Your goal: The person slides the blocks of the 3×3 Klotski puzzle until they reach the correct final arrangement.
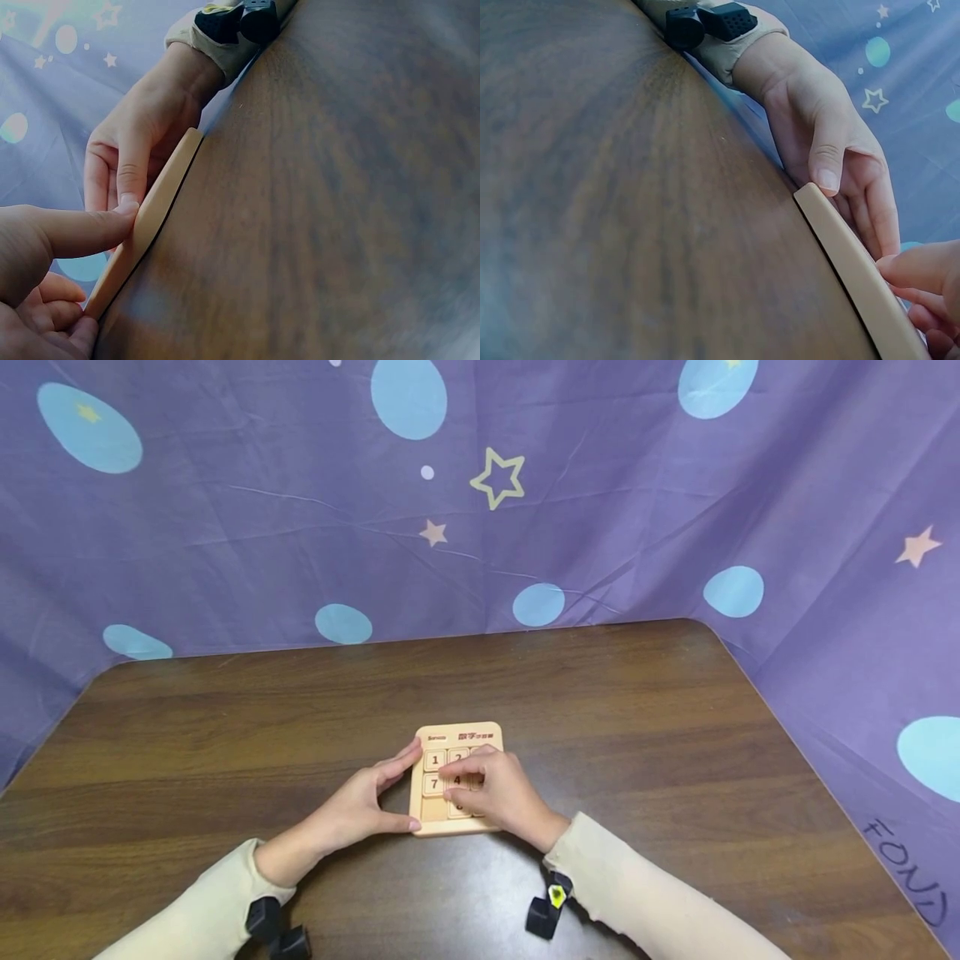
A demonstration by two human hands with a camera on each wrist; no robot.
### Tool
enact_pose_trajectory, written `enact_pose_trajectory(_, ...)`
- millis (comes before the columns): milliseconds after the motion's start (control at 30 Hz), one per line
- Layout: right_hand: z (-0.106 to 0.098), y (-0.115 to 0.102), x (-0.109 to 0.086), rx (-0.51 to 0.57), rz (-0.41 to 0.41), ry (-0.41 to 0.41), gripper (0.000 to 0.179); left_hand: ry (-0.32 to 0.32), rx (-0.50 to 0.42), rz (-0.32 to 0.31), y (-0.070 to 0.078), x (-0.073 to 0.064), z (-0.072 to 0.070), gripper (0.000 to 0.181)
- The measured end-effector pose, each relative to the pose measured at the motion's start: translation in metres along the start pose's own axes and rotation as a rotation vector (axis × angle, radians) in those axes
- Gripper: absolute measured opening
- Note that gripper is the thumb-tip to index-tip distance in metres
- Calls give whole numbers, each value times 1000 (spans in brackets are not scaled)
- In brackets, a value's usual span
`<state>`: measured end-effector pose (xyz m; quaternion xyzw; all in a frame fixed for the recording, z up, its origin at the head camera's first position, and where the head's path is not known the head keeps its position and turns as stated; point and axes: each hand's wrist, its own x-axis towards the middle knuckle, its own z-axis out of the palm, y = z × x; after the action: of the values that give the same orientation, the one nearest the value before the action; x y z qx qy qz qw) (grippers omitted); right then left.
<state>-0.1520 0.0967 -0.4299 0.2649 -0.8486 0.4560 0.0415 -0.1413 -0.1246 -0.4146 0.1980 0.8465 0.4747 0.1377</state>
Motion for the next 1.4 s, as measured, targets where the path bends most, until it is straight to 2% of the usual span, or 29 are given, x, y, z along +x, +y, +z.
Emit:
enact_pose_trajectory(433, -2, 4, -1, 78, -18, -61, 19, 3, 5, -3, -1, 0, 0, 91)
enact_pose_trajectory(633, -4, 2, -1, 119, 12, -86, 18, 4, 8, -6, -2, 1, 0, 91)
enact_pose_trajectory(900, -4, 1, -2, 139, 46, -111, 19, 5, 3, 5, -1, 0, 0, 91)
enact_pose_trajectory(1400, -5, 2, -2, 166, 47, -170, 19, 7, -3, 11, -1, 0, 0, 91)
